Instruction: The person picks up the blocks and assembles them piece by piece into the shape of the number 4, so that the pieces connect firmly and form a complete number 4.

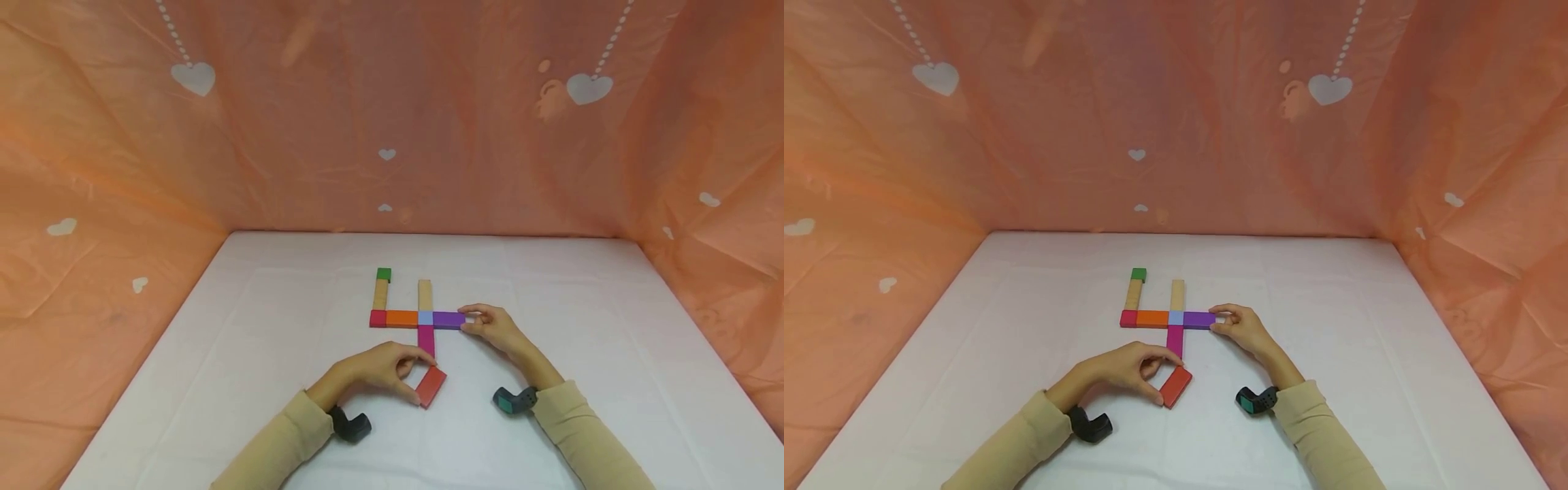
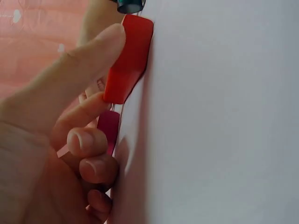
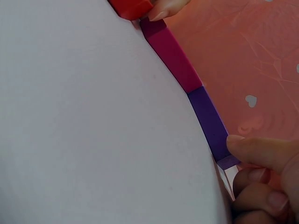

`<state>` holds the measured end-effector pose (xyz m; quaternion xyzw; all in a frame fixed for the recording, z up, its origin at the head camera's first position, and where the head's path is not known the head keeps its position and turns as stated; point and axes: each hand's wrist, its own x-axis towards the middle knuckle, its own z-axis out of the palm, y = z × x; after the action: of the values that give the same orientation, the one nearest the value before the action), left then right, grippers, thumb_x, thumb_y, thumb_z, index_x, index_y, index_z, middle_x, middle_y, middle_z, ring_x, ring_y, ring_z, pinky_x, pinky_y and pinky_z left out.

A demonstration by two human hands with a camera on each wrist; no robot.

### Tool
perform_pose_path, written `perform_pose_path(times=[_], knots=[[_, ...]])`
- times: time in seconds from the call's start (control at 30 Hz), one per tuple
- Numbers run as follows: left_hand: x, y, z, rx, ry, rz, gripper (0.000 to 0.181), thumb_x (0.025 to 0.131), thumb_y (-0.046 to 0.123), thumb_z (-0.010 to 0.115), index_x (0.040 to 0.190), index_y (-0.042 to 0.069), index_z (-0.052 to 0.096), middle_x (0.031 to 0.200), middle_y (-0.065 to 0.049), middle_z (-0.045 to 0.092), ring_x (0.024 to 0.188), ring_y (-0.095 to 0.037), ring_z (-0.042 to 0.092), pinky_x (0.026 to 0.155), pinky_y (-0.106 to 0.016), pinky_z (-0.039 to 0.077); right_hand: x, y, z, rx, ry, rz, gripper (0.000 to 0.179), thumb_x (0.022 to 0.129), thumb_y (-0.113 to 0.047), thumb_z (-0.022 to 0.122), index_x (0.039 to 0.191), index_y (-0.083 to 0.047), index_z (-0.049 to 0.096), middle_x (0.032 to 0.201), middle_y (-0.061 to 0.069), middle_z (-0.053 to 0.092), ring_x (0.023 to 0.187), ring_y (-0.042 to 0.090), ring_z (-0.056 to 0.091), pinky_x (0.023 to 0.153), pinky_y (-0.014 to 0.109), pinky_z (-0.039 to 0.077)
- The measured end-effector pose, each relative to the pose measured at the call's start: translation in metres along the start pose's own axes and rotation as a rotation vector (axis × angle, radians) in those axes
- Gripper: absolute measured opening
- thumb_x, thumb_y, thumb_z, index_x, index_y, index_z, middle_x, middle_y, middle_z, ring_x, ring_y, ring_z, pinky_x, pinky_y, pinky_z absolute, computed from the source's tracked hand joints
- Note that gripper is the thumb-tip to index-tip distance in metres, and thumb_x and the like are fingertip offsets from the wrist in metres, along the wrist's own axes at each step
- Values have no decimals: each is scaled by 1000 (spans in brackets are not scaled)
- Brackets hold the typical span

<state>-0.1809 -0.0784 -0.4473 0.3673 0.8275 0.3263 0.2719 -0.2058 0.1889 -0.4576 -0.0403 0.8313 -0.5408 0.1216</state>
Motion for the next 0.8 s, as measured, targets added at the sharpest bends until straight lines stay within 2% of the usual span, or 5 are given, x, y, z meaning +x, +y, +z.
perform_pose_path(times=[0.27, 0.5, 0.6, 0.7, 0.8], knots=[[-8, 4, 5, 66, 81, -44, 56, 72, 37, 84, 122, 26, 61, 62, 9, 37, 56, -3, 35, 58, -17, 27, -2, -1, -2, -18, -7, 3, 42, 88, -13, 68, 127, 1, 58, 60, -7, 42, 55, 4, 36, 55, 20, 31], [-13, 4, 6, 173, 119, -9, 59, 70, 46, 83, 120, 26, 60, 60, 12, 37, 54, 0, 34, 58, -15, 26, -2, -3, -2, -14, -5, 5, 42, 88, -13, 67, 127, 1, 58, 60, -7, 42, 56, 5, 36, 55, 20, 31], [-14, 2, 6, 160, 109, -3, 60, 70, 45, 84, 122, 27, 60, 60, 12, 37, 54, 0, 34, 58, -15, 26, -3, -3, -2, -15, -4, 10, 42, 88, -13, 67, 127, 1, 58, 60, -7, 43, 56, 5, 36, 55, 20, 31], [-15, 0, 4, 106, 81, 10, 61, 71, 42, 84, 126, 29, 61, 60, 11, 38, 55, -1, 36, 58, -16, 28, -3, -3, -1, -14, -2, 12, 42, 88, -13, 67, 127, 1, 58, 59, -7, 42, 56, 4, 36, 55, 19, 31], [-15, -2, 2, 58, 47, 58, 59, 73, 36, 83, 128, 31, 61, 59, 9, 38, 54, 0, 36, 57, -15, 28, -3, -3, -1, -7, -1, 12, 42, 88, -12, 67, 127, 1, 58, 59, -7, 42, 55, 4, 36, 55, 19, 31]])
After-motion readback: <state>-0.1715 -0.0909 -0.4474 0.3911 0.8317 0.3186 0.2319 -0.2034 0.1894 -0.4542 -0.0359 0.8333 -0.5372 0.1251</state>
